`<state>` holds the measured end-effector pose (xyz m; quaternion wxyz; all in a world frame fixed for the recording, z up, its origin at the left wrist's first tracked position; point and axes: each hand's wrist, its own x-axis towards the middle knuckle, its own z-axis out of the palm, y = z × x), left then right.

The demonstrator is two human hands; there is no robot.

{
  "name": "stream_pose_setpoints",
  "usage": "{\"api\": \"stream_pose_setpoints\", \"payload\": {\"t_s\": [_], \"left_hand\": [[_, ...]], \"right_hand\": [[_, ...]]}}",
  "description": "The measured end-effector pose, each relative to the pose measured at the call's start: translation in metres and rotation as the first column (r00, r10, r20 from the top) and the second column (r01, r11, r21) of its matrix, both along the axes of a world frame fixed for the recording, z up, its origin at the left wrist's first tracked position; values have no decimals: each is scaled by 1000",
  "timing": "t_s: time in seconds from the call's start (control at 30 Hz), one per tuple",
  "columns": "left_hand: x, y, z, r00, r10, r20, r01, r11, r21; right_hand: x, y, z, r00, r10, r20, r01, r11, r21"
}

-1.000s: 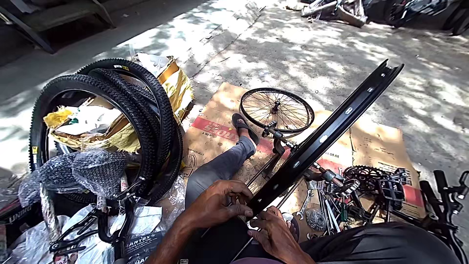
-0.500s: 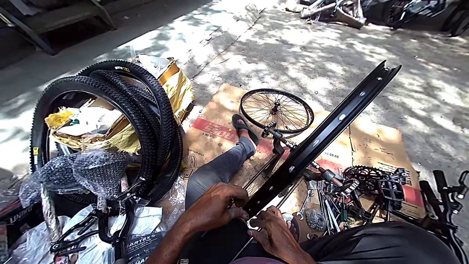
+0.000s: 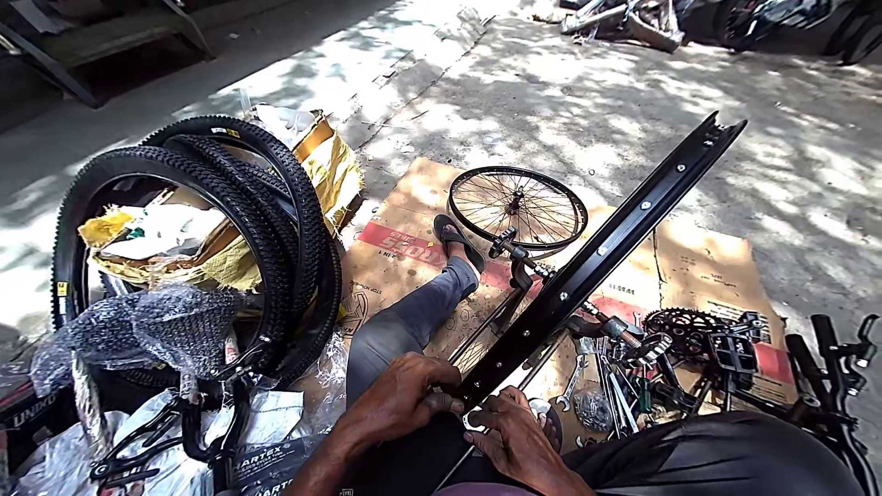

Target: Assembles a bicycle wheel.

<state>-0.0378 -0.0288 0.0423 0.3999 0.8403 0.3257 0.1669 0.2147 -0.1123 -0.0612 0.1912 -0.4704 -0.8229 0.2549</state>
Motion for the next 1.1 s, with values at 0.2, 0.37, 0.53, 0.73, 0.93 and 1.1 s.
{"api": "stream_pose_setpoints", "payload": {"t_s": [0.2,0.37,0.53,0.73,0.93,1.1], "left_hand": [[6,5,50,776,212,595,-97,971,-220],[3,4,23,949,133,285,-155,986,56],[4,1,8,952,115,284,-132,991,39],[1,2,8,988,109,111,-112,994,20],[-1,-3,-2,991,96,-98,-96,995,6],[-2,0,-4,873,141,468,-83,986,-143]], "right_hand": [[0,0,-1,1000,3,-4,-3,1000,13],[0,0,0,1000,-3,-2,3,1000,-4],[0,-1,-1,1000,-4,-2,4,1000,-6],[0,0,0,1000,-3,-2,3,1000,-7],[-1,0,0,999,-8,-33,8,1000,16],[9,-1,17,964,-95,-249,117,990,76]]}}
